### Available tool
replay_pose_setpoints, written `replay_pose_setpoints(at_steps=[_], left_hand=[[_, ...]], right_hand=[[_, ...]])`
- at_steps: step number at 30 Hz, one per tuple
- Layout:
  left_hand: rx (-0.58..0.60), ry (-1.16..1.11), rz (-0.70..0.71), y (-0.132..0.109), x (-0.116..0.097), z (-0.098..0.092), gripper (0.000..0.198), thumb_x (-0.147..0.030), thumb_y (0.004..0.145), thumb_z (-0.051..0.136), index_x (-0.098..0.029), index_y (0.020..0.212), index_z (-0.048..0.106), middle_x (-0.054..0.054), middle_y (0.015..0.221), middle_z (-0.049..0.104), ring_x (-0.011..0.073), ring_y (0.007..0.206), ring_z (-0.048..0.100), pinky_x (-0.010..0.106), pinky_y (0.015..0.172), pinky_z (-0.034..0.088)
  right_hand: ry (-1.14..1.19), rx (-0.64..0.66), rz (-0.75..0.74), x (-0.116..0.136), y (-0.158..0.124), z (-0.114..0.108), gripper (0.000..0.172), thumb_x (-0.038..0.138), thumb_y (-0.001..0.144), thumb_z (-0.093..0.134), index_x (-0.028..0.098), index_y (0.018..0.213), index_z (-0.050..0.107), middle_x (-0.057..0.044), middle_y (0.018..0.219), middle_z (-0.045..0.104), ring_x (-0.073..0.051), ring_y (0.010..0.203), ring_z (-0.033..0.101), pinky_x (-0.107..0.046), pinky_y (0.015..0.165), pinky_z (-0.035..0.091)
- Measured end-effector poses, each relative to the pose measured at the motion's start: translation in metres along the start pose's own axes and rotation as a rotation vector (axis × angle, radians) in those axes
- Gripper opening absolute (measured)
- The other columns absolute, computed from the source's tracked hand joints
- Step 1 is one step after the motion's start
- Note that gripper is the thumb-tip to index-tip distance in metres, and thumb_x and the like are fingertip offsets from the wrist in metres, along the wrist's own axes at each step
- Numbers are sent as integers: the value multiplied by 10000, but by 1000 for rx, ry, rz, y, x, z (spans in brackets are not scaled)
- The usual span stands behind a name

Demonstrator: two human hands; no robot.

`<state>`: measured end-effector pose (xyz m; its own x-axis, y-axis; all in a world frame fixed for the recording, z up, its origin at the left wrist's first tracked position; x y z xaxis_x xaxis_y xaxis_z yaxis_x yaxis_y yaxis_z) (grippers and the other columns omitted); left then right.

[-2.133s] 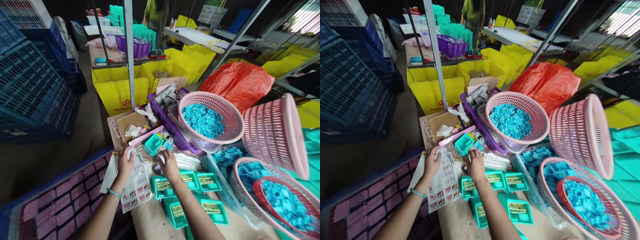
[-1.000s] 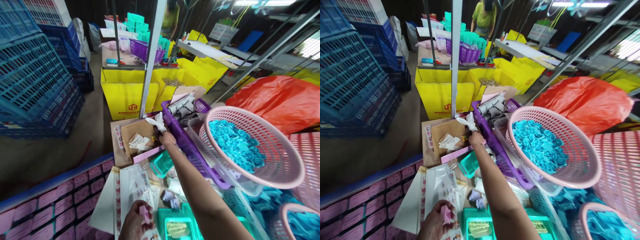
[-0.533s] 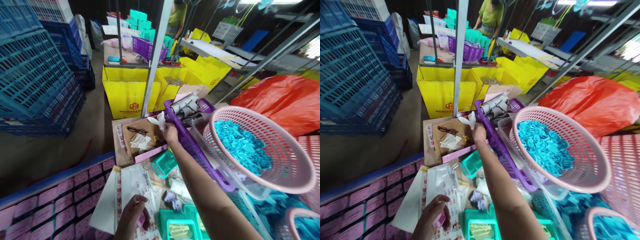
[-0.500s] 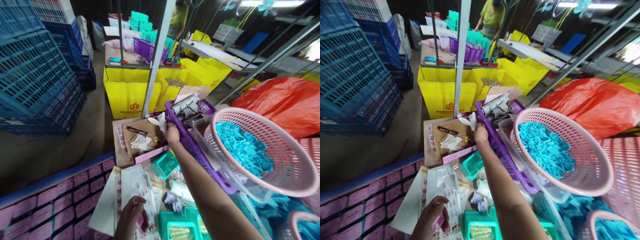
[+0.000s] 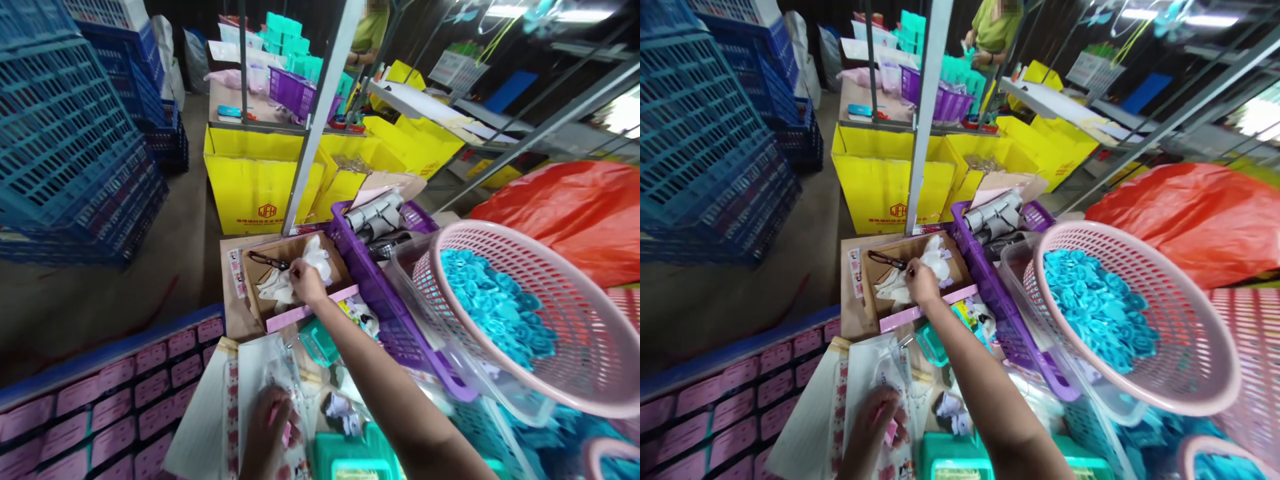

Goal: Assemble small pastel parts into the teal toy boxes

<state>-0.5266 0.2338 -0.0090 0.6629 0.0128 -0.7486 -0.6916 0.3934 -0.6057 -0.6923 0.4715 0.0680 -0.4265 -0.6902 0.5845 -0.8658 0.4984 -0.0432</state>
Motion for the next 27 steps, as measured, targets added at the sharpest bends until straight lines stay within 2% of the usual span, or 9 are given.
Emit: replay_pose_setpoints(at_steps=[3,5,8,10,14,17,20,24,27], left_hand=[[30,2,-50,4,-5,-1,512,-670,684,742,-179,763,621,11,582,643,146,434,589,220,407,401],[40,-4,-74,5,-7,0,531,-686,670,739,-178,763,618,16,578,647,149,433,588,219,402,393],[18,-3,-70,-1,-10,5,551,-700,657,743,-178,783,619,8,584,639,135,440,571,214,414,383],[11,18,-94,-11,-17,10,562,-705,655,746,-177,810,631,15,638,655,135,482,584,221,441,406],[135,99,47,-20,-60,23,469,-648,824,635,-190,920,649,17,674,649,149,585,608,250,552,471],[130,318,371,10,-113,31,326,-507,911,591,-211,1031,657,31,787,689,178,757,660,268,709,514],[-7,526,657,65,-150,35,232,-423,903,584,-212,945,668,61,919,725,209,885,681,301,810,524],[-44,677,686,122,-155,32,171,-346,889,568,-222,941,675,54,926,746,224,900,697,339,838,529],[-12,735,676,129,-147,31,168,-341,905,563,-228,965,671,44,981,757,228,934,704,341,852,527]], right_hand=[[-79,-126,53,-4,0,-5,176,246,912,493,212,1020,626,-52,953,710,-201,897,653,-277,798,463],[-222,-249,136,-17,6,-20,350,367,909,549,182,1204,583,-135,1201,662,-274,1107,609,-355,904,457],[-371,-36,216,-41,16,-35,685,408,778,738,176,1376,497,-191,1386,568,-342,1247,558,-412,965,453],[-382,141,229,-50,18,-35,610,343,774,749,195,1332,549,-162,1281,652,-315,1153,639,-380,920,482],[-153,73,74,-41,8,-23,552,345,828,716,180,1329,557,-129,1193,705,-264,1096,677,-335,911,505],[94,84,-100,-30,8,-14,649,436,834,730,177,1390,518,-114,1282,672,-231,1159,650,-317,950,510],[-92,41,25,-40,29,-20,384,356,1006,498,166,1330,576,-125,1247,692,-207,1140,660,-292,954,493],[-326,64,153,-64,66,-25,326,111,975,441,91,1225,648,-219,1224,681,-274,1164,644,-350,1014,439],[-399,98,151,-65,78,-11,379,39,926,454,61,1258,633,-261,1310,622,-301,1246,582,-381,1069,393]])
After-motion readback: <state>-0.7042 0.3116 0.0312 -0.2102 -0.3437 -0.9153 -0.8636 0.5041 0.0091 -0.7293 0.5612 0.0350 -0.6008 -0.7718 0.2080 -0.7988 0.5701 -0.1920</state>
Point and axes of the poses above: each hand's wrist, its own y-axis towards the middle knuckle, its own z-axis out of the palm, x = y × z, the point moved 2 cm from there along y, towards the middle knuckle
